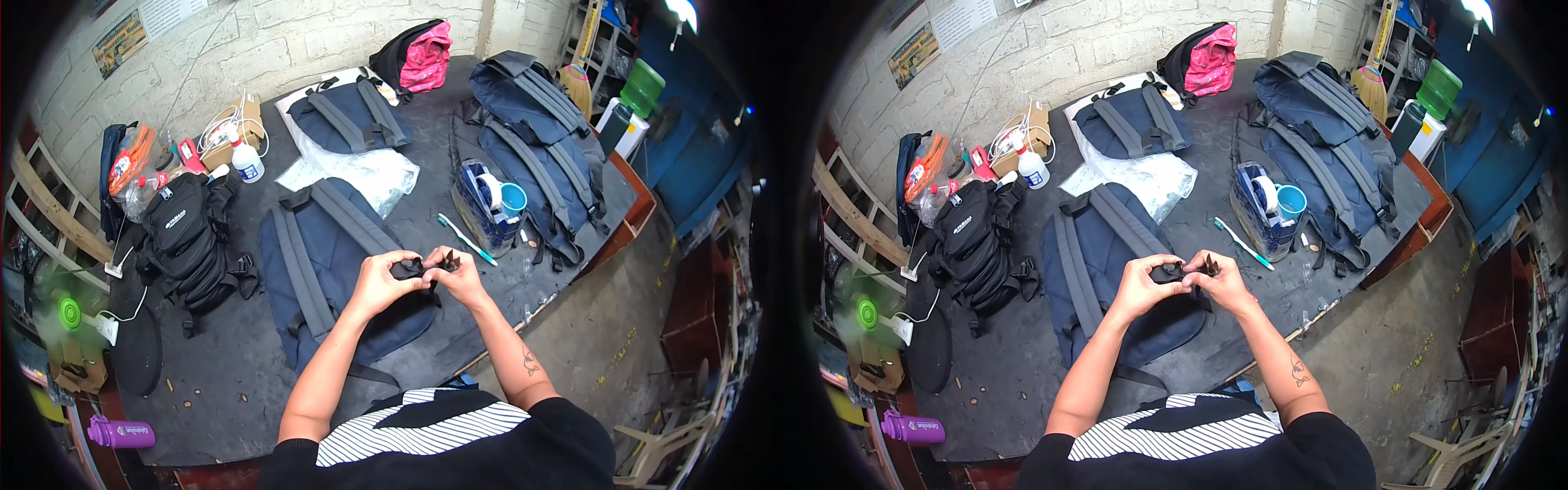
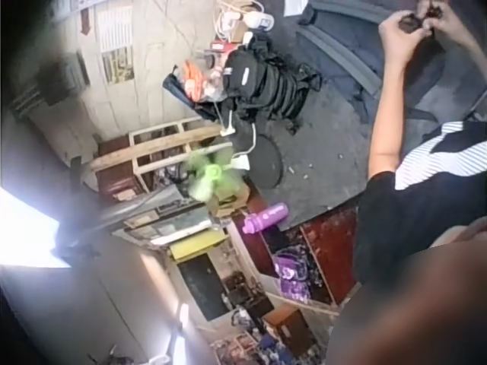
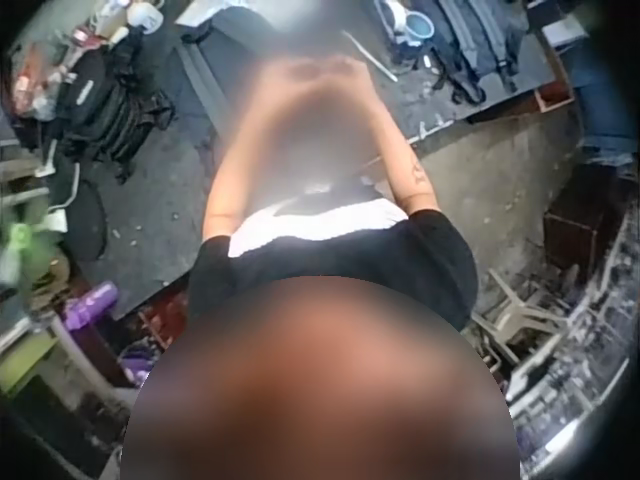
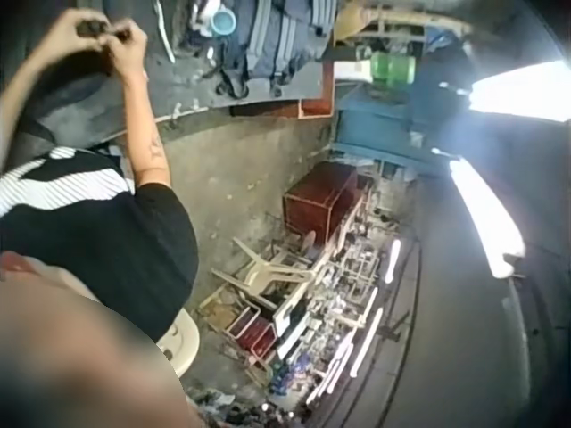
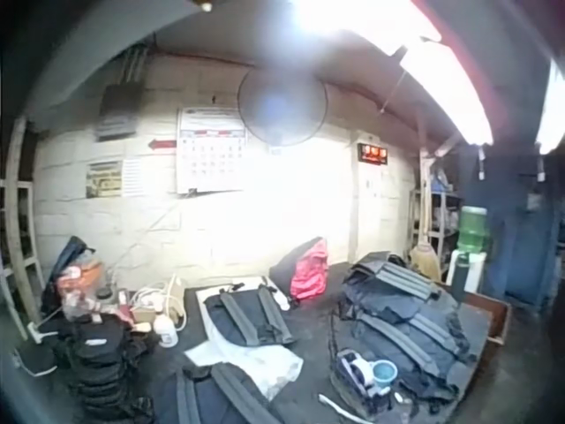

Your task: Clean the backpack fabric with a toothbrush and inspect the plastic buckles and straps for quality control.

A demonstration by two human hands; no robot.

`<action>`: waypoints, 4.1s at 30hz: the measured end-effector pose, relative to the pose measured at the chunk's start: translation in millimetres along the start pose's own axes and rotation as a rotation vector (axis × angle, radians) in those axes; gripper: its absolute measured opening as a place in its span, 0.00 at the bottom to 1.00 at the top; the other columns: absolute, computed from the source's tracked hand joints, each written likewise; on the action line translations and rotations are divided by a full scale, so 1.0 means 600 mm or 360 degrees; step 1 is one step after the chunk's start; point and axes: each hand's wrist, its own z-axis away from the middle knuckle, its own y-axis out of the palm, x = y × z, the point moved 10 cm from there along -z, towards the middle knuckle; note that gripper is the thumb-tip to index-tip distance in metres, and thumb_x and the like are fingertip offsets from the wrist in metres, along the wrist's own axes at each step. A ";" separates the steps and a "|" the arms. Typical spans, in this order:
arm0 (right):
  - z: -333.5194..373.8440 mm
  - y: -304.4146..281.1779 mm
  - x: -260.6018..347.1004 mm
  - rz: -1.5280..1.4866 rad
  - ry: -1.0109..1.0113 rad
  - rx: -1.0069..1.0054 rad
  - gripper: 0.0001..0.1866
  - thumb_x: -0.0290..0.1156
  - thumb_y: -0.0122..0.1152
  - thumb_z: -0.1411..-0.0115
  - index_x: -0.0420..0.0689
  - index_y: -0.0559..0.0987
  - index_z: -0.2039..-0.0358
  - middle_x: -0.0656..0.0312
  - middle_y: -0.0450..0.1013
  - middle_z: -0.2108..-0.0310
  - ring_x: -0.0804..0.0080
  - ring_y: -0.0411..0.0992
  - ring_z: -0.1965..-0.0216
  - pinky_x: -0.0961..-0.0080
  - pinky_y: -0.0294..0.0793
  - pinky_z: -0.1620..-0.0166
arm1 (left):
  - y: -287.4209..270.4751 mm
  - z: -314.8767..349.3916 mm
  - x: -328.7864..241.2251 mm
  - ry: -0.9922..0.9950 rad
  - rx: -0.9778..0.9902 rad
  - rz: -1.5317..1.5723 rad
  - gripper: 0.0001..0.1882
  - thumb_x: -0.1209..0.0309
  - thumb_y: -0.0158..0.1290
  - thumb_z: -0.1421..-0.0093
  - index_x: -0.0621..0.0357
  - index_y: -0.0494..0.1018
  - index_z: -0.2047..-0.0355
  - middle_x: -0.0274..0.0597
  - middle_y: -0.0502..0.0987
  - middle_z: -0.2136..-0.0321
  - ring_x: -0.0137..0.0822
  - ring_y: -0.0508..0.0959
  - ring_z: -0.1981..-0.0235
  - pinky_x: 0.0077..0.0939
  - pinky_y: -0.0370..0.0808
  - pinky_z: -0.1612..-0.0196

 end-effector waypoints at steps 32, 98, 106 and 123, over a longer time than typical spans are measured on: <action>-0.053 0.110 0.013 -0.0048 -0.0014 0.0539 0.06 0.20 0.62 0.51 0.40 0.79 0.70 0.63 0.63 0.50 0.80 0.67 0.62 0.82 0.65 0.57 | -0.095 0.086 0.033 -0.0589 0.0103 0.2076 0.40 0.33 0.22 0.43 0.40 0.43 0.36 0.76 0.63 0.52 0.73 0.62 0.48 0.63 0.56 0.44; -0.089 0.104 0.014 -0.0210 0.0269 0.0259 0.11 0.24 0.56 0.46 0.39 0.75 0.61 0.67 0.70 0.65 0.82 0.64 0.69 0.85 0.63 0.65 | -0.168 0.050 -0.088 0.0293 -0.0691 0.0822 0.25 0.85 0.59 0.55 0.69 0.71 0.54 0.43 0.76 0.60 0.29 0.75 0.60 0.22 0.73 0.54; -0.120 0.174 0.037 0.0695 0.0229 0.0893 0.19 0.16 0.53 0.50 0.38 0.73 0.55 0.67 0.73 0.69 0.80 0.70 0.68 0.82 0.69 0.60 | -0.211 0.071 -0.105 0.0467 -0.0916 0.0587 0.28 0.87 0.60 0.58 0.68 0.70 0.53 0.46 0.74 0.55 0.35 0.76 0.57 0.24 0.74 0.54; -0.065 0.153 -0.097 -0.0066 0.0415 0.0552 0.18 0.33 0.63 0.46 0.40 0.71 0.56 0.72 0.68 0.75 0.88 0.63 0.74 0.88 0.61 0.71 | -0.304 0.077 -0.132 0.0671 -0.0918 0.0722 0.22 0.67 0.61 0.50 0.70 0.72 0.58 0.46 0.77 0.66 0.37 0.79 0.65 0.31 0.77 0.57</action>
